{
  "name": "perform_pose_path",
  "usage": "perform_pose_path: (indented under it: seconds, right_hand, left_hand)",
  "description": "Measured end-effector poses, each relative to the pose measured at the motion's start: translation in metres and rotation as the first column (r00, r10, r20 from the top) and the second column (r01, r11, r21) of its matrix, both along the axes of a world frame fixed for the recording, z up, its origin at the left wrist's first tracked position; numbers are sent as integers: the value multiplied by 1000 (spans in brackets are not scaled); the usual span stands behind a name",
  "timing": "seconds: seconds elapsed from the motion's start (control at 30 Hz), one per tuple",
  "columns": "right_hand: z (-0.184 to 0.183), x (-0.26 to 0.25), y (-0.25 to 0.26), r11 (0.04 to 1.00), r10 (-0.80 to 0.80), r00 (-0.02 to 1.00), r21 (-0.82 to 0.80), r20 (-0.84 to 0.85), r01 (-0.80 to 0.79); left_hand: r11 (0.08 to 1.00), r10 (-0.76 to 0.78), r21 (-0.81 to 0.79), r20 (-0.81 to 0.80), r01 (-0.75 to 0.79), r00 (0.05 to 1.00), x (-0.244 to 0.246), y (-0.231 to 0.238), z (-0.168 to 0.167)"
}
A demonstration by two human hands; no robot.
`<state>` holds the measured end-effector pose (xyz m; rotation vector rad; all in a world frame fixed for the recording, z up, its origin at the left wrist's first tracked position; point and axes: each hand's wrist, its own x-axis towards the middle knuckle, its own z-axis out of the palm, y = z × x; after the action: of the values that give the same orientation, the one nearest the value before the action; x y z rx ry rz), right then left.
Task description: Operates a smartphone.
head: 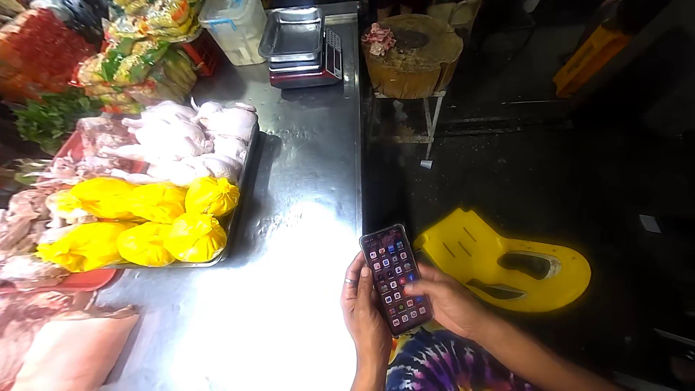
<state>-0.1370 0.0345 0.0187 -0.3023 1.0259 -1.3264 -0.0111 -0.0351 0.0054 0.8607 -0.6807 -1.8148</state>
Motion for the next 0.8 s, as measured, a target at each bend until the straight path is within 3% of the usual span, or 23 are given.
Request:
perform_pose_path:
  seconds: [0.23,0.43,0.7,0.8]
  right_hand:
    - [1,-2,2,999,37,999,-18,14,-37]
    - [2,3,-2,999,-30,999,47,40,28]
    - [1,1,1,994,76,997,-75,-22,-78]
    - [0,2,1,997,52,998,-52,-18,-53]
  left_hand:
    - [1000,4,15,-13,-4,1000,1,1,1]
    - [1000,12,-1,-17,-12,1000,3,1,1]
    - [999,26,19,-19,-26,999,4,1,0]
    - [999,27,21,-24,-27,999,4,2,1]
